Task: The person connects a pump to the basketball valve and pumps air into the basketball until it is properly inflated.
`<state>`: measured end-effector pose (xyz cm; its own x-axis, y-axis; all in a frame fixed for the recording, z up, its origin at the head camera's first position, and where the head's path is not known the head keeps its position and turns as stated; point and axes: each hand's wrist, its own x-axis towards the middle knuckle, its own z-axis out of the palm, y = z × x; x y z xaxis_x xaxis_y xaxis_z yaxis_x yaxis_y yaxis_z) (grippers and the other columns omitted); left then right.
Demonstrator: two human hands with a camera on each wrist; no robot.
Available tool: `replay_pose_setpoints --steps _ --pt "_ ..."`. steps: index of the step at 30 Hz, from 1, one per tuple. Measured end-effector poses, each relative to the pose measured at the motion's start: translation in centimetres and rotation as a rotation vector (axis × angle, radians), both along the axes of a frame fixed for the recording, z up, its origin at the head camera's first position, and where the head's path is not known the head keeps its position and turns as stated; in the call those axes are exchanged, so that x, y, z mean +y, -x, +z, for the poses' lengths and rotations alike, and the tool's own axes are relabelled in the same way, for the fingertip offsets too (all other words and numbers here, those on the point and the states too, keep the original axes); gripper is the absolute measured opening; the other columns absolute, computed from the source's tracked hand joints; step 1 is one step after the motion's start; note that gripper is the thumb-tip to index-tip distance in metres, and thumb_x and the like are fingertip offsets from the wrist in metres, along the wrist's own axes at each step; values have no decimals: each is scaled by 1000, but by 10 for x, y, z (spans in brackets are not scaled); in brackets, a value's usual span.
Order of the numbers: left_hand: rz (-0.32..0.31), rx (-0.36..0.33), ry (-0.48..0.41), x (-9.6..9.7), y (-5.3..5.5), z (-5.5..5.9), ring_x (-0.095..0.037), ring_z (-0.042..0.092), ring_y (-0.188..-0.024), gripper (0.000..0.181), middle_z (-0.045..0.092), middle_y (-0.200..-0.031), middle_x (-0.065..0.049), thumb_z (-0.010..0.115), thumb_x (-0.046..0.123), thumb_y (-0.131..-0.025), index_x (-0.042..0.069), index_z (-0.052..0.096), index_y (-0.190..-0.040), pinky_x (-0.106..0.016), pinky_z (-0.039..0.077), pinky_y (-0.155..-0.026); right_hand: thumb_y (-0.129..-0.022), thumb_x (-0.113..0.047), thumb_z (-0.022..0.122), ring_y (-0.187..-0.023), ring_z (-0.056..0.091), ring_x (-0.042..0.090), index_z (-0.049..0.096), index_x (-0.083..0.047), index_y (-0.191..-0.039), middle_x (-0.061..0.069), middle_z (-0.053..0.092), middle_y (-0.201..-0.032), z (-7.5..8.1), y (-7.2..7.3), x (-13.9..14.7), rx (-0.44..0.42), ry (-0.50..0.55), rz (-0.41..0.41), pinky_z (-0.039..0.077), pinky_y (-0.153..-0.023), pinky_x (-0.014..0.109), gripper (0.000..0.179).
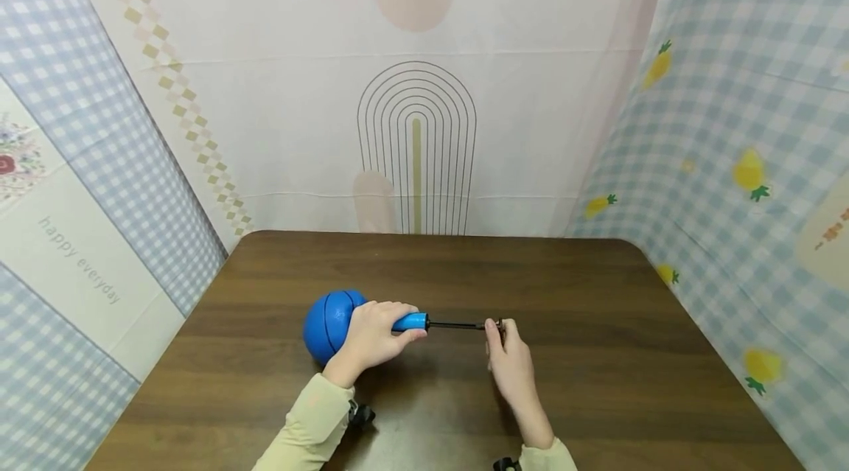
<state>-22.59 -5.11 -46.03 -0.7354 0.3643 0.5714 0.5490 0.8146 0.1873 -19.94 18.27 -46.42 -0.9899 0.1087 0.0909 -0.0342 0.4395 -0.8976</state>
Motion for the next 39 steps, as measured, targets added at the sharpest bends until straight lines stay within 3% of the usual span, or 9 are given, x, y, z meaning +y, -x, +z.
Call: replay_pose_setpoints --steps 5,8,12,16,19,25,29,32,39 --pt "125 110 -27 23 -2 -9 -9 64 -66 31 72 -77 8 74 52 -77 23 71 -88 -27 49 -63 -106 -28 34 -40 45 8 36 -1 -99 0 46 -58 -8 1 -34 -33 217 5 42 -42 23 27" --pt "134 135 -34 34 -5 -12 -8 64 -65 29 71 -75 9 73 52 -78 23 70 -85 -26 48 -63 -106 -30 35 -42 44 9 34 -3 -100 1 45 -60 -10 0 -48 -74 235 77 41 -42 24 28" --pt "70 127 -37 33 -7 -14 -7 64 -65 33 72 -79 10 69 55 -80 24 72 -91 -23 49 -61 -104 -35 41 -46 43 10 41 -5 -96 1 45 -62 -9 0 -46 -89 104 123 40 -45 24 31" --pt "-8 81 -23 18 -4 -10 -7 63 -64 37 73 -84 9 68 56 -81 24 73 -99 -20 49 -58 -101 -42 46 -50 40 9 51 -10 -88 -2 43 -61 -6 2 -30 -27 -141 67 33 -49 24 35" --pt "-5 54 -24 4 -3 -6 -8 64 -66 38 74 -86 8 70 55 -81 23 73 -101 -22 49 -60 -101 -46 44 -51 42 11 52 -11 -83 -2 44 -61 -2 5 -16 -12 -199 14 33 -51 25 40" --pt "64 79 -16 0 -1 -2 -9 65 -70 35 73 -84 8 74 51 -77 22 73 -97 -27 49 -64 -104 -36 39 -46 48 12 46 -5 -83 0 49 -58 -3 8 -18 -41 -56 -26 43 -49 27 38" --pt "65 127 7 14 1 -2 -8 65 -71 31 72 -80 9 74 51 -77 23 72 -90 -27 49 -67 -105 -33 38 -45 46 11 40 -3 -94 1 48 -59 -11 3 -43 -59 92 50 46 -46 26 32" --pt "36 137 6 22 1 -3 -7 65 -73 31 72 -80 9 75 51 -75 23 72 -89 -27 49 -69 -105 -34 38 -45 45 10 37 -3 -97 2 46 -59 -17 -1 -55 -70 116 110 45 -46 26 32" --pt "-36 120 -37 13 0 -4 -8 66 -72 39 74 -86 8 73 54 -78 22 74 -99 -25 51 -66 -102 -41 44 -50 40 10 51 -10 -88 -2 43 -61 -7 3 -35 37 -199 69 32 -49 25 35"
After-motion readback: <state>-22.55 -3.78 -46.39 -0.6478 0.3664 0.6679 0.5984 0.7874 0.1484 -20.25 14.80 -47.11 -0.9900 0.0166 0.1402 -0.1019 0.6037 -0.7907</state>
